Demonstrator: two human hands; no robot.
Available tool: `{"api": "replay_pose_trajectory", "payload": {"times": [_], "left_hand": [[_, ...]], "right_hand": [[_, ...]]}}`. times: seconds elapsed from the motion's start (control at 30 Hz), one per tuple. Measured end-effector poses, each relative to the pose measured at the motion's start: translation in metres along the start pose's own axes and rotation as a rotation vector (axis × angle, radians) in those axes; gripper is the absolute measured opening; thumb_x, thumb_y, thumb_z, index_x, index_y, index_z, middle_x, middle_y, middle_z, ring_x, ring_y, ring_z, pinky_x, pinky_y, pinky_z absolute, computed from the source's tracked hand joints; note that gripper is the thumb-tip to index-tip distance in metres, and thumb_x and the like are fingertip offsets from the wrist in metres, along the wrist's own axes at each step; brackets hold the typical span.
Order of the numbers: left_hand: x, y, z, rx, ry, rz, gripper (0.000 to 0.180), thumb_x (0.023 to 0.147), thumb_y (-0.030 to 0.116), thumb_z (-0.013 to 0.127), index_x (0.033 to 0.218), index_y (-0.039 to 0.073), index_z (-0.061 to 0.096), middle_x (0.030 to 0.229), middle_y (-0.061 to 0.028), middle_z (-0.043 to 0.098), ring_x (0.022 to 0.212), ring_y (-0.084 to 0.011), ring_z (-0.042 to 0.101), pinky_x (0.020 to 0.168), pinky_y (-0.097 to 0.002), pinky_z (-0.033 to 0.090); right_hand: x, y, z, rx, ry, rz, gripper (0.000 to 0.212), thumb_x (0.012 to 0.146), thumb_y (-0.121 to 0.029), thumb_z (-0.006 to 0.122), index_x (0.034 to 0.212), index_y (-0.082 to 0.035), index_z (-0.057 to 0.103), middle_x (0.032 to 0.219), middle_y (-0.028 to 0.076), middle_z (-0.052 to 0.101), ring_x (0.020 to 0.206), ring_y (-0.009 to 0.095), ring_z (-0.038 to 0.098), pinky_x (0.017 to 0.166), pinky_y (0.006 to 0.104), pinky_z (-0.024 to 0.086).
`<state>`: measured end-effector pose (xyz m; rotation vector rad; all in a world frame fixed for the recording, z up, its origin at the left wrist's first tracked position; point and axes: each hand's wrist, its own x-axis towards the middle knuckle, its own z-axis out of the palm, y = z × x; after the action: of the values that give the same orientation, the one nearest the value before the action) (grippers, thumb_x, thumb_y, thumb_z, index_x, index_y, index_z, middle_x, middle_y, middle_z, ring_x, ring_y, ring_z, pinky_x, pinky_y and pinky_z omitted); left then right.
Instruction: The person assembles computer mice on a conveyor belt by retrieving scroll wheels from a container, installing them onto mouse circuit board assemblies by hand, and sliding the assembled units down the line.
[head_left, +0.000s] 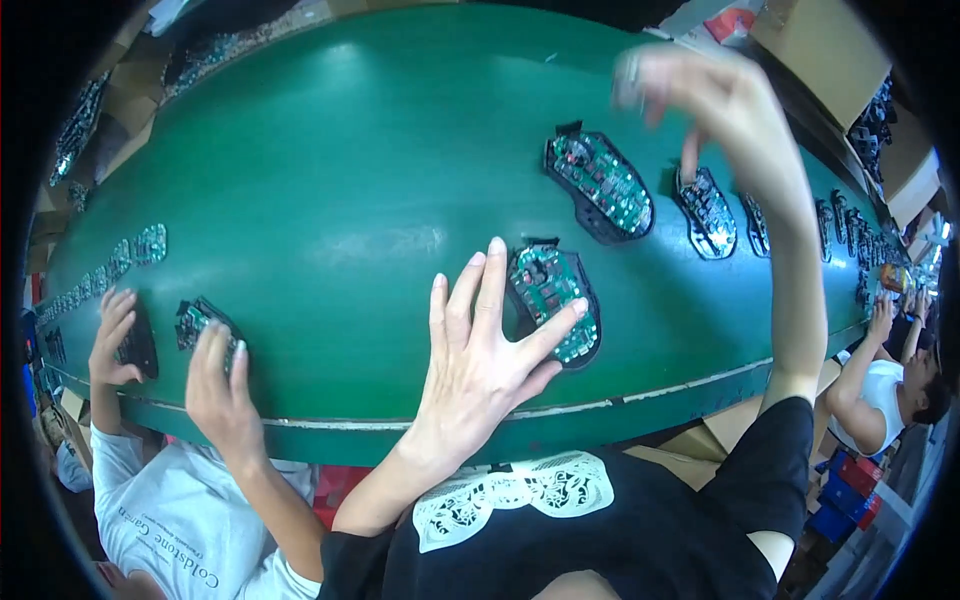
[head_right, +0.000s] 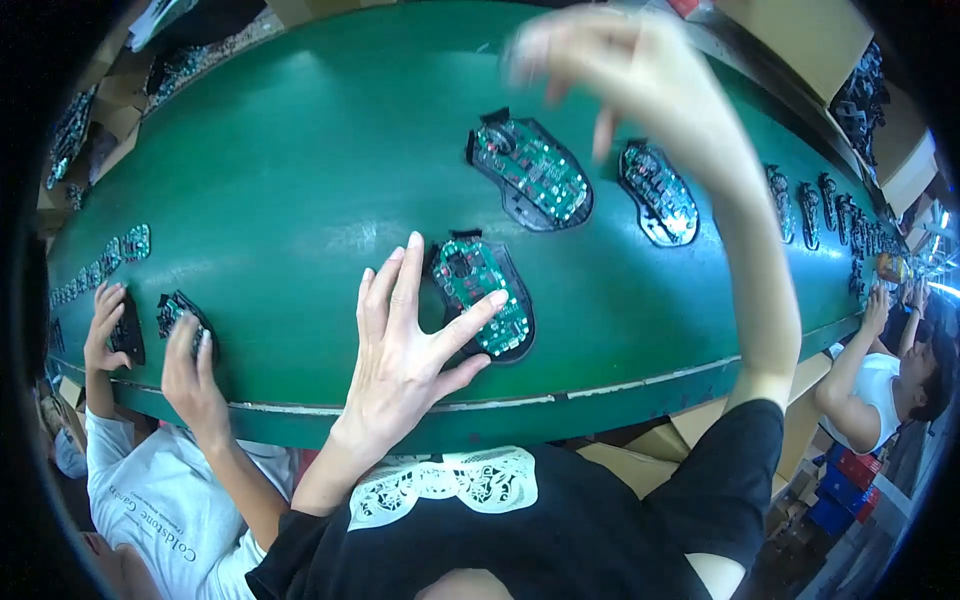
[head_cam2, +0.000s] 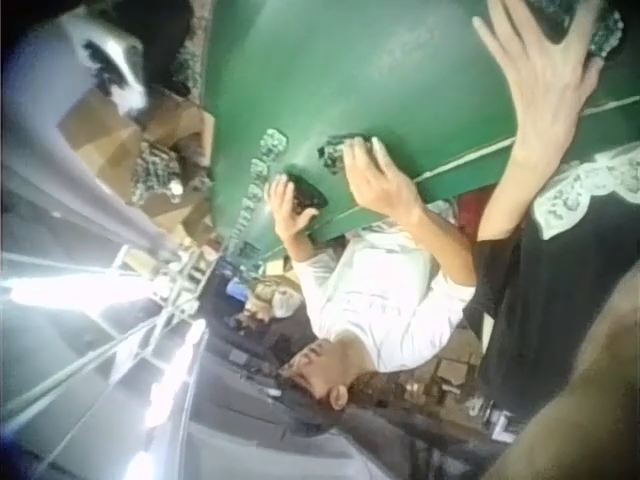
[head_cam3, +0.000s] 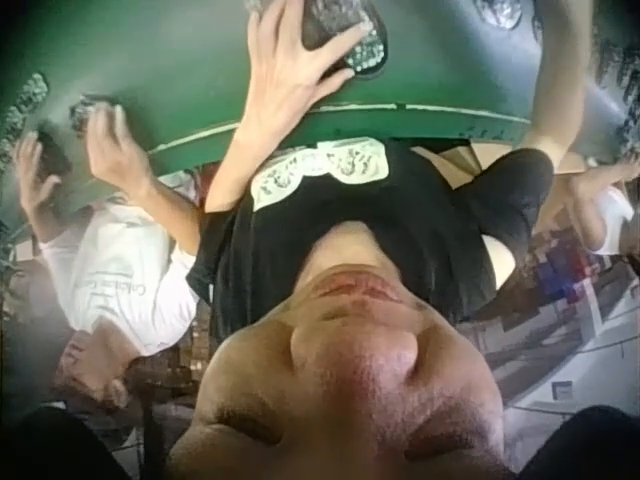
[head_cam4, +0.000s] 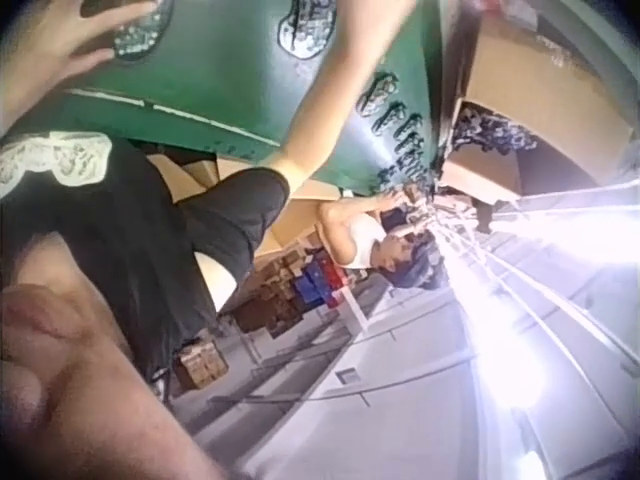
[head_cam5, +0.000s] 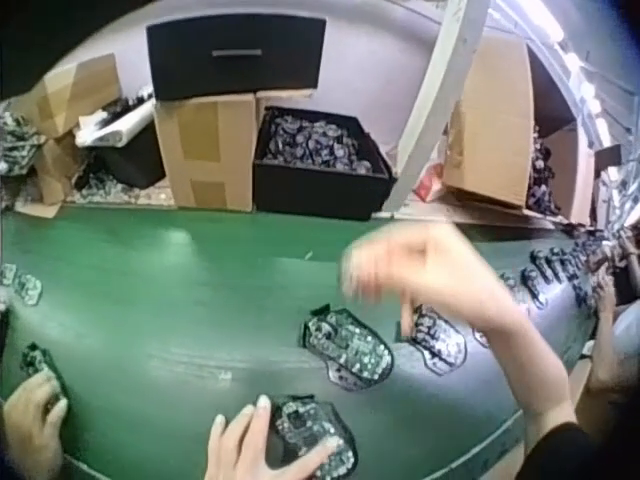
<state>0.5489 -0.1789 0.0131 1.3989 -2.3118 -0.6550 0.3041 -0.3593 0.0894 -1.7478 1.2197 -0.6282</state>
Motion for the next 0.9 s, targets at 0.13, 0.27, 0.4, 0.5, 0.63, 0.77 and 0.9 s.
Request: {"api": "replay_pose_trajectory", "payload": {"times": [0.13,0.27,0.4,0.5,0.63,0.77,0.9], "left_hand": [[-0.01,-0.004,0.008,0.062,0.032,0.031,0.063,0.069,0.025,0.087,0.128,0.033,0.069,0.159,-0.0272,0.029,0.139,-0.0434,0.036,0.112,-0.0602,0.035],[-0.009,-0.001,0.012,0.07,0.049,0.023,0.06,0.071,0.026,0.085,0.128,0.03,0.069,0.158,-0.0258,0.031,0.138,-0.0416,0.038,0.112,-0.0595,0.036],[-0.011,0.0,0.012,0.077,0.063,0.01,0.059,0.072,0.025,0.085,0.128,0.029,0.069,0.159,-0.0235,0.032,0.138,-0.0385,0.04,0.112,-0.0583,0.037],[-0.01,0.007,0.007,0.073,0.012,-0.016,0.059,0.073,0.024,0.084,0.129,0.029,0.068,0.159,-0.0204,0.032,0.136,-0.035,0.043,0.111,-0.0569,0.039],[-0.007,0.01,0.005,0.1,-0.002,-0.028,0.058,0.073,0.025,0.084,0.128,0.028,0.067,0.159,-0.0184,0.034,0.134,-0.0333,0.045,0.11,-0.056,0.041],[-0.004,0.008,0.008,0.102,0.015,-0.005,0.059,0.07,0.026,0.085,0.126,0.026,0.067,0.155,-0.0186,0.037,0.13,-0.0331,0.047,0.108,-0.056,0.041],[-0.003,0.004,0.015,0.078,0.06,0.028,0.06,0.068,0.028,0.086,0.125,0.027,0.067,0.152,-0.0182,0.042,0.127,-0.0315,0.047,0.108,-0.0548,0.039]], "right_hand": [[-0.076,0.003,0.073,-0.127,-0.124,-0.12,0.02,0.093,-0.016,0.073,0.107,-0.002,0.074,0.098,0.01,0.072,0.077,0.018,0.069,0.061,0.0277,0.054],[-0.093,0.012,0.1,-0.229,-0.005,-0.183,0.021,0.089,-0.012,0.076,0.108,-0.003,0.073,0.089,0.009,0.068,0.069,0.017,0.065,0.06,0.0296,0.053],[-0.093,0.012,0.109,-0.159,0.058,-0.104,0.024,0.085,-0.012,0.08,0.106,-0.001,0.073,0.087,0.008,0.068,0.061,0.014,0.063,0.055,0.0277,0.051],[-0.091,0.009,0.111,-0.242,0.086,-0.116,0.026,0.083,-0.012,0.082,0.104,-0.001,0.072,0.083,0.007,0.068,0.059,0.014,0.062,0.053,0.0271,0.05],[-0.091,0.009,0.118,-0.404,0.146,-0.253,0.022,0.082,-0.011,0.081,0.1,-0.002,0.071,0.083,0.008,0.067,0.062,0.02,0.065,0.054,0.031,0.052],[-0.097,0.012,0.113,-0.519,0.12,-0.404,0.027,0.083,-0.011,0.078,0.106,0.0,0.07,0.089,0.009,0.067,0.076,0.024,0.069,0.058,0.0349,0.056],[-0.101,0.007,0.106,-0.56,0.023,-0.36,0.027,0.085,-0.008,0.074,0.11,0.002,0.069,0.088,0.011,0.066,0.078,0.027,0.069,0.063,0.0365,0.057]]}}
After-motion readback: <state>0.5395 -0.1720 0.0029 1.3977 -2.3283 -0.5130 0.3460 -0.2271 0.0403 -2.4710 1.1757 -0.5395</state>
